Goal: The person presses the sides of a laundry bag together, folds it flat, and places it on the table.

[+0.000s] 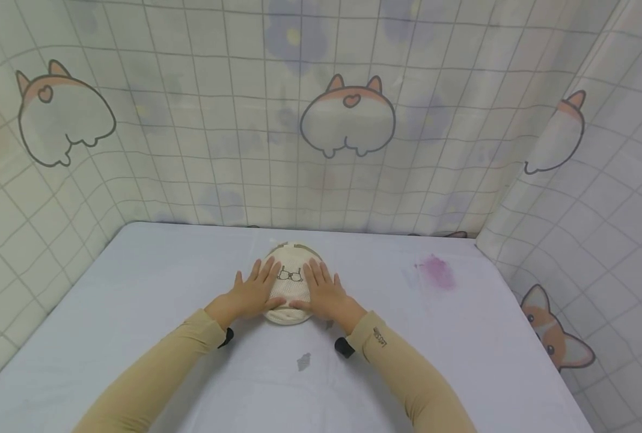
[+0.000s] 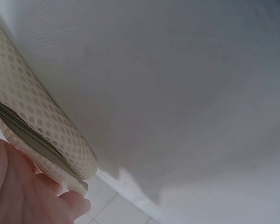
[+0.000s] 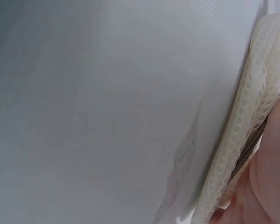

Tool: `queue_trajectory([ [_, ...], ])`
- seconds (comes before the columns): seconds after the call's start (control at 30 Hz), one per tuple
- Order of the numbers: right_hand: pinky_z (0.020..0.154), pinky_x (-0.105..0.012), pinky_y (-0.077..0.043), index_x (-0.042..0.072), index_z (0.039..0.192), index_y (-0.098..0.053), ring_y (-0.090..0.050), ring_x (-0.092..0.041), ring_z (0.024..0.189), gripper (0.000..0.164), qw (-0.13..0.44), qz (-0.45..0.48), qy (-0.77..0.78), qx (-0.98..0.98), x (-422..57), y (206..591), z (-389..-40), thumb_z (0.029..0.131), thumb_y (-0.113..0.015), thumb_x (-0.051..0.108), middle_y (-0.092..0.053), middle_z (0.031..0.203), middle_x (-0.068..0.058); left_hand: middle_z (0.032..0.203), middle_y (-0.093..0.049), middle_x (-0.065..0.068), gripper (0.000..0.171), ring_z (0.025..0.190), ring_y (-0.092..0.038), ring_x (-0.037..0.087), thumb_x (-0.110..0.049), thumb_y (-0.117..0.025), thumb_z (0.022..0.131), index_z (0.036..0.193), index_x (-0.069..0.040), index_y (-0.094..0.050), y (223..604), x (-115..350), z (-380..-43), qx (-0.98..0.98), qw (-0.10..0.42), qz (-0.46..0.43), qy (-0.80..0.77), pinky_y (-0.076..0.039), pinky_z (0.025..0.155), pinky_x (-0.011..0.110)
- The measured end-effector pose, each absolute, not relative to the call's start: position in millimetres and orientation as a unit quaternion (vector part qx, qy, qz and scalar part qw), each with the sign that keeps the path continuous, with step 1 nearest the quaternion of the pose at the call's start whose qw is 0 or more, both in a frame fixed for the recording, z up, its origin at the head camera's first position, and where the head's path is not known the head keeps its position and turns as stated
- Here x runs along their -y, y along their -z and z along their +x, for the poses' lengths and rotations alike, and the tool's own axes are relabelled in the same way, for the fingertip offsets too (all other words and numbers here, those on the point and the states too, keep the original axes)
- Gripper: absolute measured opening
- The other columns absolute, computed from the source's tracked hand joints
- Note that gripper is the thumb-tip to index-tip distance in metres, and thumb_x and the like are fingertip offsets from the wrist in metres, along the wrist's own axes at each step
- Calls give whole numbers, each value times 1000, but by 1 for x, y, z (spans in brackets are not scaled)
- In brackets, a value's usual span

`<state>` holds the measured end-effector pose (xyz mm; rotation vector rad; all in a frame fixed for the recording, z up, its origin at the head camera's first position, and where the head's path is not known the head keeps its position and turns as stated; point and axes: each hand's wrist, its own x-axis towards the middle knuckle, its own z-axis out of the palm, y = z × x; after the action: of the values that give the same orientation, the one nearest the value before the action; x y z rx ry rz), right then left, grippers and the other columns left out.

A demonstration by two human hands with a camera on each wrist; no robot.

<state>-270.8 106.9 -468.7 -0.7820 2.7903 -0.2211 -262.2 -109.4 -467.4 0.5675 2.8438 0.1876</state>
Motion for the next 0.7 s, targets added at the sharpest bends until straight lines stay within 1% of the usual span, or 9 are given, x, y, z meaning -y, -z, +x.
queue_trajectory([
  [0.13,119,-64,-20,-2,162,-6,-1,-44,154,94,123,-264,80,-953,-108,467,-271,104,-49,56,3,169,-23,170,4,18,88,153,1,44,-53,-46,106,164,-3,-3,467,108,-263,-972,120,193,-62,-13,113,76],
  [0.47,121,-60,-16,0,163,-2,3,-41,154,93,135,-256,69,-955,-105,460,-269,104,-46,57,7,169,-20,170,4,17,88,153,-1,44,-54,-47,105,165,-5,-4,464,107,-263,-972,119,191,-68,-14,113,76],
  [0.7,122,-57,-15,-3,162,-5,0,-41,154,93,128,-265,71,-953,-103,450,-270,104,-48,56,4,168,-23,170,4,16,89,154,0,43,-53,-50,104,165,-6,-5,460,112,-265,-969,125,189,-100,-14,112,77],
])
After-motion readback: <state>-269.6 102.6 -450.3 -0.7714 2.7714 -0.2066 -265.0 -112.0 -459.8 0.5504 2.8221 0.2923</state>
